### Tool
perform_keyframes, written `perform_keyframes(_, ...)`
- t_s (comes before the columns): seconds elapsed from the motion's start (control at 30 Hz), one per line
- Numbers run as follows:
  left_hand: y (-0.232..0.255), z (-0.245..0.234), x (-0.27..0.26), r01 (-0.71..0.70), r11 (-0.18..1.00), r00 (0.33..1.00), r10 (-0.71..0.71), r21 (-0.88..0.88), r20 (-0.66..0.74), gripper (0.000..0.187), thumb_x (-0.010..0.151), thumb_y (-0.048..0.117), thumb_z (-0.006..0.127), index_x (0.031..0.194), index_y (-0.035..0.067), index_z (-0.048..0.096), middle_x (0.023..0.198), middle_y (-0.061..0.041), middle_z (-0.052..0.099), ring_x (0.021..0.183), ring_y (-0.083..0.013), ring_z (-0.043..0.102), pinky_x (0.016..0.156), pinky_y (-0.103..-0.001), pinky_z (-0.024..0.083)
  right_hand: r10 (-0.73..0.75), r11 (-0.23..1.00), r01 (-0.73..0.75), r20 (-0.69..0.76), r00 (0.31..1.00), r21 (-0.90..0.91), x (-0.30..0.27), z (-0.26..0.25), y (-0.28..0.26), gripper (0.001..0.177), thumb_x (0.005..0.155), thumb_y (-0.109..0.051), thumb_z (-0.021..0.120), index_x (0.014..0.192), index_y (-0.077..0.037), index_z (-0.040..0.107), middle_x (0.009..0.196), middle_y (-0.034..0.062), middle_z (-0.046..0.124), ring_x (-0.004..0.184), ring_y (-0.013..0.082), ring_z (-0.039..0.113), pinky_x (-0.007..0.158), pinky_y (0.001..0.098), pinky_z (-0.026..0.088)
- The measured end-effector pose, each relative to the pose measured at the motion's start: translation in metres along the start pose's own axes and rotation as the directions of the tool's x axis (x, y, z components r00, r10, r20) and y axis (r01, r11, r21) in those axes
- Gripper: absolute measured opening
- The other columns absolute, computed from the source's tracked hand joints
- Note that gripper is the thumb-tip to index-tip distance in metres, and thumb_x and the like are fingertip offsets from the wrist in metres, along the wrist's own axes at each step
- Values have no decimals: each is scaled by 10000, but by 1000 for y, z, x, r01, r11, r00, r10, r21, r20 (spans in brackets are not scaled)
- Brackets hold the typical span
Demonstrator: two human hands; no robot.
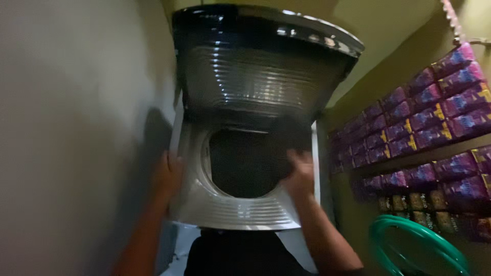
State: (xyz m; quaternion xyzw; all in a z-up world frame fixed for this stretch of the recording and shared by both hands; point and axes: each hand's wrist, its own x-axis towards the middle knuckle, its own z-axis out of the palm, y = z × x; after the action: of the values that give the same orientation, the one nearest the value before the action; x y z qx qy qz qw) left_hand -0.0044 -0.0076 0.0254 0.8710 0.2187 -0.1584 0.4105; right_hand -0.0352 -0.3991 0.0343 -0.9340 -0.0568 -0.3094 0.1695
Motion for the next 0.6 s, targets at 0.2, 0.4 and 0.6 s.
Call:
perform_keyframes(0.2,5,-4,-8,-4,999,1000,4,37,-5,698,1010,457,456,1622,144,341,1370,-226,650,1191,-378,683,1052,-526,517,252,947,-111,-485,838,300,113,-20,14,359,1032,-87,646,1372,24,614,1521,276,538,1427,396,544,1208,474,454)
perform_keyframes(0.4,-35,17,28,-154,988,986,155,24,-69,719,1001,430,526,1585,71,310,1421,-263,544,1252,-401,561,1047,-551,428,-163,986,156,-402,901,-51,199,25,-74,357,959,56,557,1304,13,638,1551,178,525,1527,359,386,1292,612,134)
perform_keyframes(0.6,-5,-10,7,-71,994,995,76,-85,59,688,995,438,482,1561,65,367,1351,-233,641,1171,-348,678,1034,-484,507,-454,891,455,68,889,4,200,61,-181,408,985,-74,548,1385,-54,630,1552,194,501,1505,358,334,1246,634,131)
